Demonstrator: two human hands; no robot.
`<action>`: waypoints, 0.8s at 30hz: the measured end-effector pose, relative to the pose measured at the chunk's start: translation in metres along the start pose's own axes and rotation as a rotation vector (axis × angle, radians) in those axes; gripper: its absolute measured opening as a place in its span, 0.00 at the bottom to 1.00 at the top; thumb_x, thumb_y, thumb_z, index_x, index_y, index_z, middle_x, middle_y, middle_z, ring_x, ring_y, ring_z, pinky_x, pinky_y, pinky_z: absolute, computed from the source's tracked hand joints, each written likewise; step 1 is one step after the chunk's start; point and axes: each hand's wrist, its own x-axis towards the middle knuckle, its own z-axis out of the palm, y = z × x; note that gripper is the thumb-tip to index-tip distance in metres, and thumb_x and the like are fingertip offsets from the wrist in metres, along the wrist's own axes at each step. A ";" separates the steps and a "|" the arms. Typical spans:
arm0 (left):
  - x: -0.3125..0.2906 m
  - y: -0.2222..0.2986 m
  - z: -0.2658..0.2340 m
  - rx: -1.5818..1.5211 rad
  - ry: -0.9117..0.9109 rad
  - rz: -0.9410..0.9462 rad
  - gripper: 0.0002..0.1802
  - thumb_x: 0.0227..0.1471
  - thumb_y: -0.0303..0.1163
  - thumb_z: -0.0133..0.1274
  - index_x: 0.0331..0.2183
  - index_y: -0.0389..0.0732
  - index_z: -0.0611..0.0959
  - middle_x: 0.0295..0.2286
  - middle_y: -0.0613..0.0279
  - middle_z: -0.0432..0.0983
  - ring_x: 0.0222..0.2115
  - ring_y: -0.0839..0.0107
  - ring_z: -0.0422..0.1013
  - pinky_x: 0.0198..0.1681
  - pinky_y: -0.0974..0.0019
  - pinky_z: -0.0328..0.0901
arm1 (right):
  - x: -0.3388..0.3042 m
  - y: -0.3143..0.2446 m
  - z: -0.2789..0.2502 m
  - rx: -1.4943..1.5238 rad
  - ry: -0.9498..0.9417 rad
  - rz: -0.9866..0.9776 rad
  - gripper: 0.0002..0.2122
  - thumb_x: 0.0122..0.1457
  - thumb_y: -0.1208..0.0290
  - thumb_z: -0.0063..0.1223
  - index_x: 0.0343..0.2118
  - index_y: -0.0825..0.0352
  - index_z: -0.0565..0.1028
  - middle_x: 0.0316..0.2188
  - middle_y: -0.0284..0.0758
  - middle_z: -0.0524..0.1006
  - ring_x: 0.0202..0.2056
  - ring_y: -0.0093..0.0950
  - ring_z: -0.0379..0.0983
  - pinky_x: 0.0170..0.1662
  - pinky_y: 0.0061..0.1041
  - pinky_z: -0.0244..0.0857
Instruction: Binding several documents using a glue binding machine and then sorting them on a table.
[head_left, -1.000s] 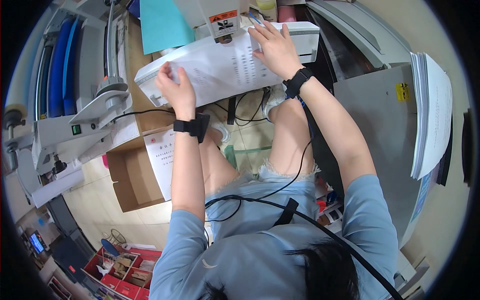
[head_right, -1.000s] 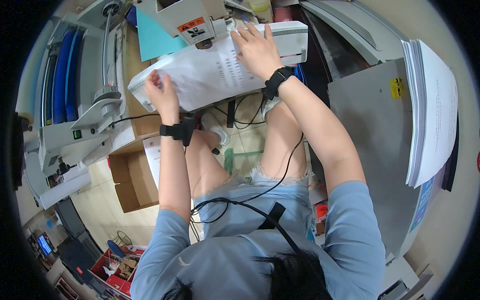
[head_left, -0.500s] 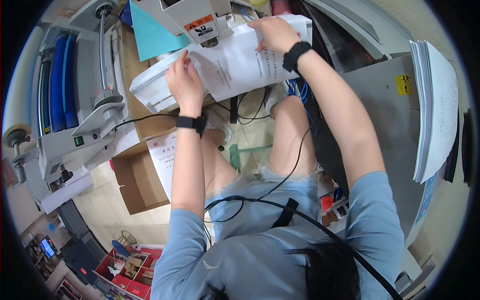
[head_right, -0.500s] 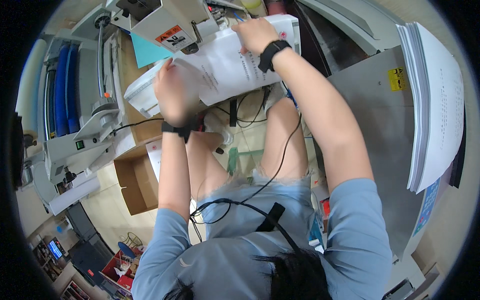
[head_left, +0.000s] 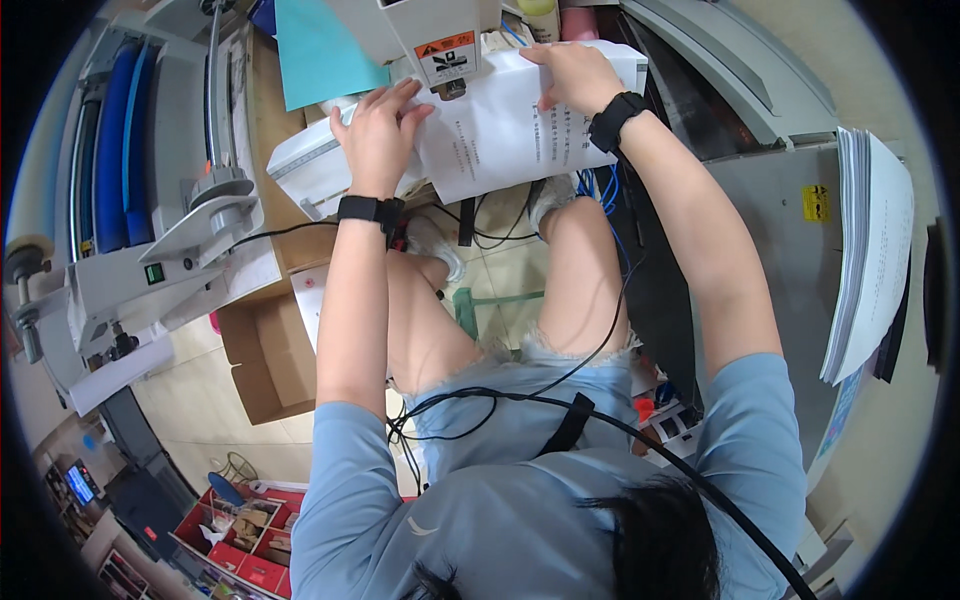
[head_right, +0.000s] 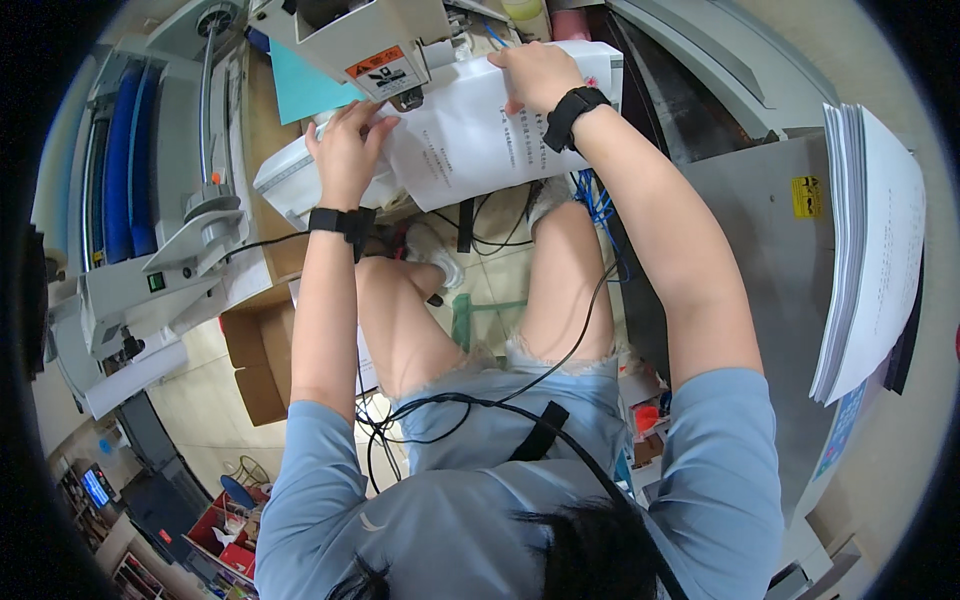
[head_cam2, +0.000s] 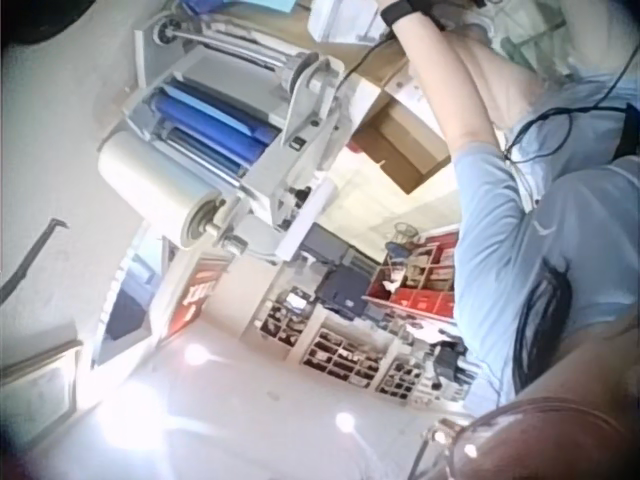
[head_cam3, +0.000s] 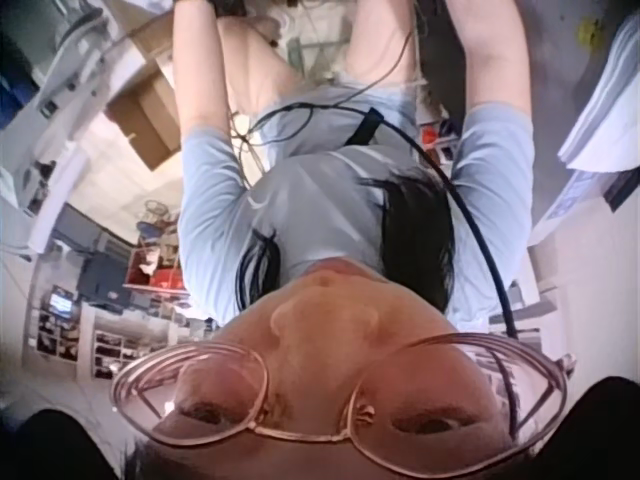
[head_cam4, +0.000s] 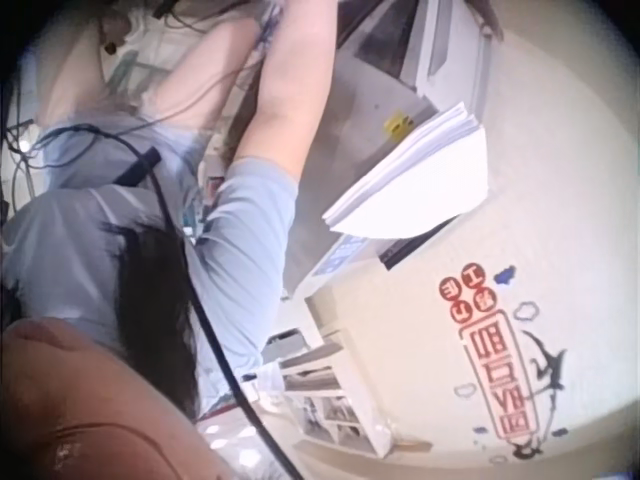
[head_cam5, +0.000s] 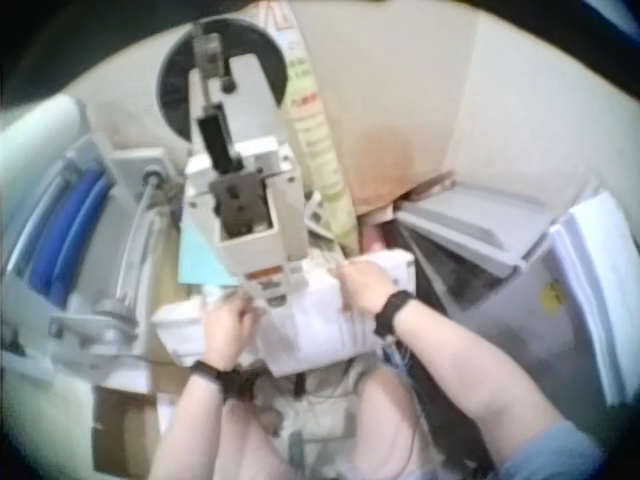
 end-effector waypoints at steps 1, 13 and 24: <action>0.000 0.000 0.000 -0.011 -0.003 -0.001 0.18 0.46 0.45 0.56 0.40 0.53 0.82 0.42 0.71 0.76 0.47 0.67 0.68 0.54 0.36 0.43 | -0.001 0.000 0.001 -0.005 0.003 -0.003 0.30 0.33 0.72 0.66 0.47 0.59 0.73 0.36 0.41 0.77 0.38 0.38 0.74 0.42 0.33 0.67; -0.034 0.004 0.002 -0.129 0.265 0.065 0.19 0.39 0.29 0.59 0.39 0.46 0.79 0.39 0.64 0.75 0.43 0.62 0.68 0.52 0.56 0.57 | -0.029 -0.012 0.010 -0.061 0.520 -0.240 0.06 0.47 0.73 0.49 0.25 0.62 0.78 0.22 0.38 0.77 0.26 0.35 0.74 0.34 0.31 0.65; -0.053 0.025 0.005 -0.863 0.208 -0.411 0.26 0.39 0.25 0.62 0.45 0.41 0.77 0.31 0.63 0.75 0.26 0.76 0.69 0.32 0.72 0.67 | -0.062 -0.020 0.002 0.208 0.500 0.602 0.41 0.40 0.69 0.65 0.59 0.44 0.56 0.59 0.36 0.53 0.60 0.43 0.49 0.57 0.50 0.48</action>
